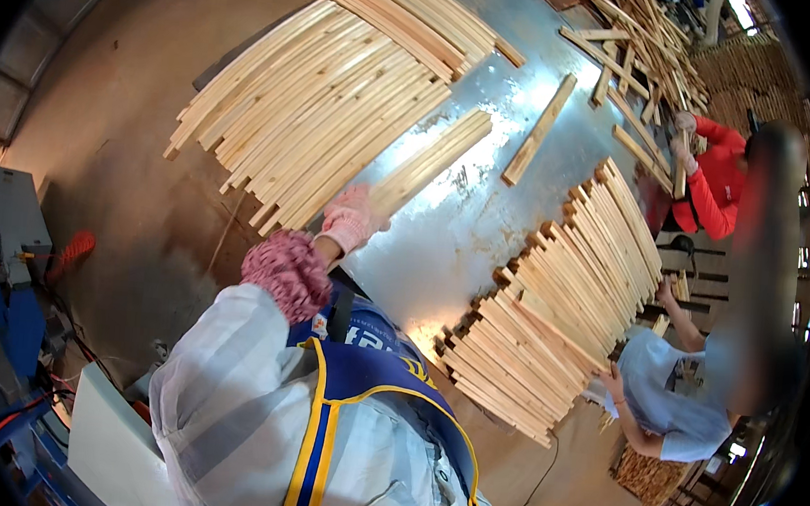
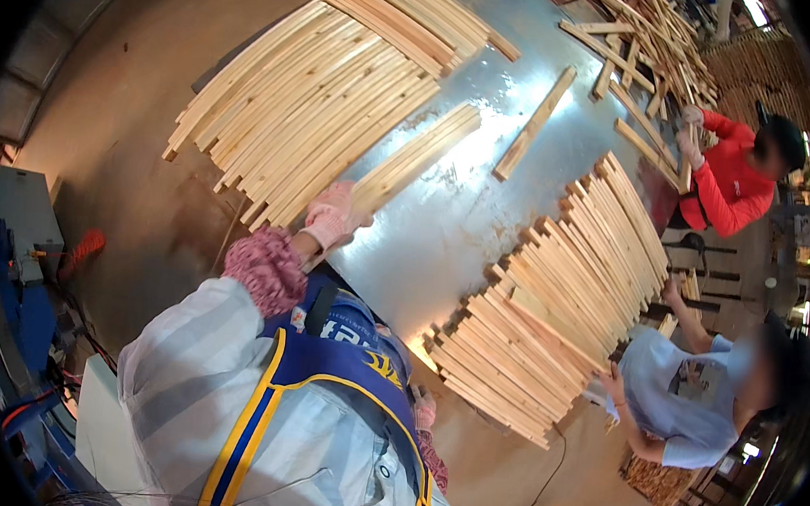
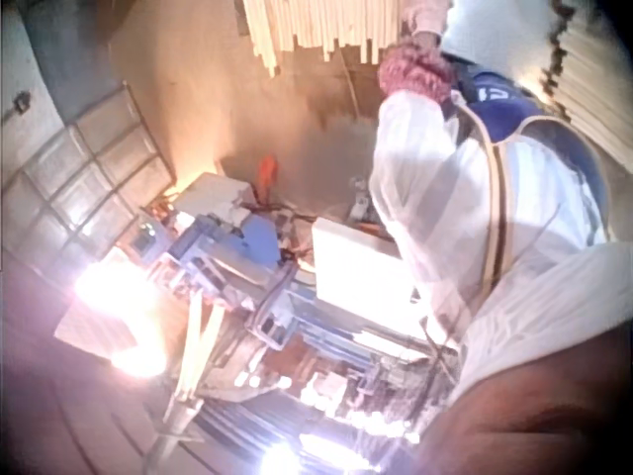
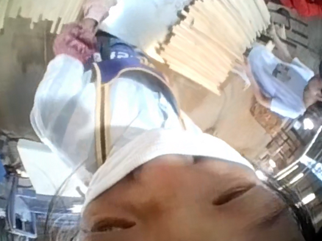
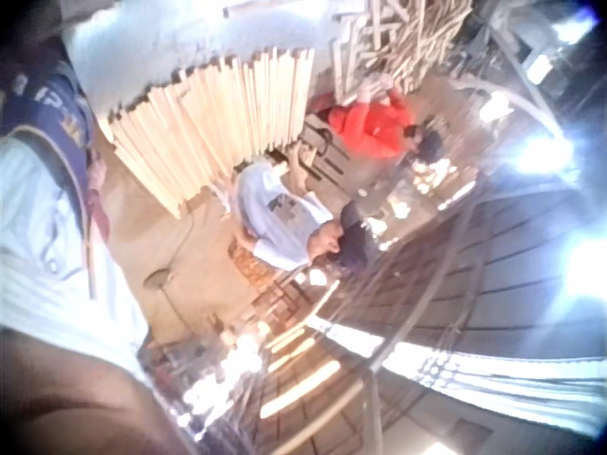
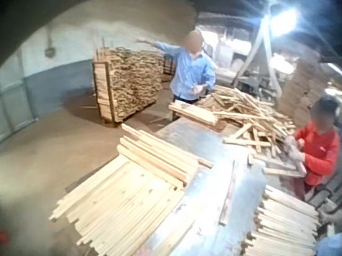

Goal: The person repeatedly picks up wooden planks from a metal table, aligns them, and stacks them into neat piles. They also move stacks between the table and a conveyor belt, coordinating with coworkers who handle similar planks nearby.

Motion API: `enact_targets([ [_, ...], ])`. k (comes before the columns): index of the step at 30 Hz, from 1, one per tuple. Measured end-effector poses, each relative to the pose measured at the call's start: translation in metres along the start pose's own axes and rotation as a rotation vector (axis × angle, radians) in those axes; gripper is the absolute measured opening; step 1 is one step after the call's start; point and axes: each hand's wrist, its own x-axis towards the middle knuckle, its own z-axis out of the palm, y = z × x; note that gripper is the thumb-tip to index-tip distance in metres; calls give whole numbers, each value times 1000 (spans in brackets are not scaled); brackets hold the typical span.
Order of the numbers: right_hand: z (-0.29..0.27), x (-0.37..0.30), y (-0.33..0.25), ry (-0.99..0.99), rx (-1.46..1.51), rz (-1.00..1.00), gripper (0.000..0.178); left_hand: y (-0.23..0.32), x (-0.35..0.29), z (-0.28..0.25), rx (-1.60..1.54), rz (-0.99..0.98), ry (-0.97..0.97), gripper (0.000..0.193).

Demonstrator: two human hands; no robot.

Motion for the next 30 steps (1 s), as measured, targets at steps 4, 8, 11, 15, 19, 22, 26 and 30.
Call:
enact_targets([
  [4,-24,7,-47,86,-25,-233,44,-40,12,-64,161,121,-173,81],
  [8,-38,31,-94,-28,-9,145,48,-114,34,-115,100,-201,312,76],
  [11,-47,40,-121,-55,-10,275,52,-157,63,-156,205,-333,284,88],
  [15,-63,28,-147,-40,29,298,53,-179,87,-184,334,-360,353,89],
  [19,-76,11,-162,-54,23,379,47,-183,99,-200,358,-352,397,96],
  [22,-80,5,-172,-90,-82,430,47,-178,113,-211,366,-370,353,109],
  [26,-84,-1,-190,-160,-55,553,52,-160,147,-225,487,-319,285,119],
  [30,-86,-1,-212,-143,-2,620,56,-149,171,-236,395,-294,151,122],
])
